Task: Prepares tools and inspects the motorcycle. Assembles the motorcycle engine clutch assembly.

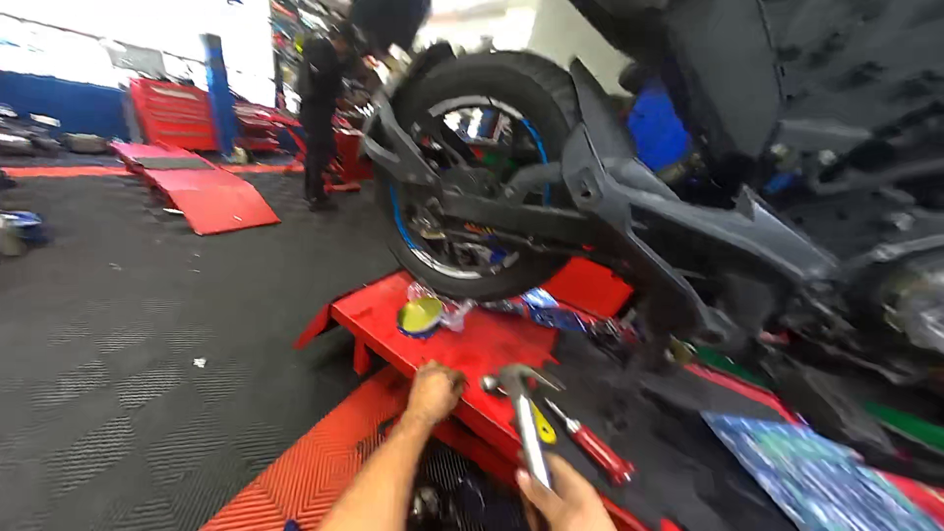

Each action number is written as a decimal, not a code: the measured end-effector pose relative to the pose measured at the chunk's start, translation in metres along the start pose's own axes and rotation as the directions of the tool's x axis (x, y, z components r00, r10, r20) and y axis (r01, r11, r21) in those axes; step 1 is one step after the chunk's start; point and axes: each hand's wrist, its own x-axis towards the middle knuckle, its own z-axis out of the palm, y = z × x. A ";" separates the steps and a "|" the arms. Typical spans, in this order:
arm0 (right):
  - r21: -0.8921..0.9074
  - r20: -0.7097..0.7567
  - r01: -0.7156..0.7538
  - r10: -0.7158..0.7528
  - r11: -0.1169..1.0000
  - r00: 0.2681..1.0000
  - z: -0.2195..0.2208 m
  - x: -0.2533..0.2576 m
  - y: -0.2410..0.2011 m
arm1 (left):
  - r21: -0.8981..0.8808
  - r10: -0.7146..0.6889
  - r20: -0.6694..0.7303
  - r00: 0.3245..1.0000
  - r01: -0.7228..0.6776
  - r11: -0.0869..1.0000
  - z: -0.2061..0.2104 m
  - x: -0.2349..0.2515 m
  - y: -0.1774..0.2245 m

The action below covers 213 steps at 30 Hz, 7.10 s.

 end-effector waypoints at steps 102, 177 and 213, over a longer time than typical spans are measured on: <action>-0.100 -0.061 -0.173 0.167 0.980 0.984 0.012 0.089 -0.018 | 0.041 -0.081 -0.122 0.989 0.087 0.995 0.010 0.010 0.003; -0.985 -0.116 -0.172 -0.845 0.029 0.522 -0.409 0.016 -0.094 | 0.521 0.722 -0.504 0.474 -0.501 0.692 -0.066 0.121 0.491; -0.965 0.261 0.070 -0.935 -0.251 0.239 -0.459 0.060 -0.110 | 0.779 0.933 -0.327 0.152 -0.516 0.357 -0.048 0.143 0.502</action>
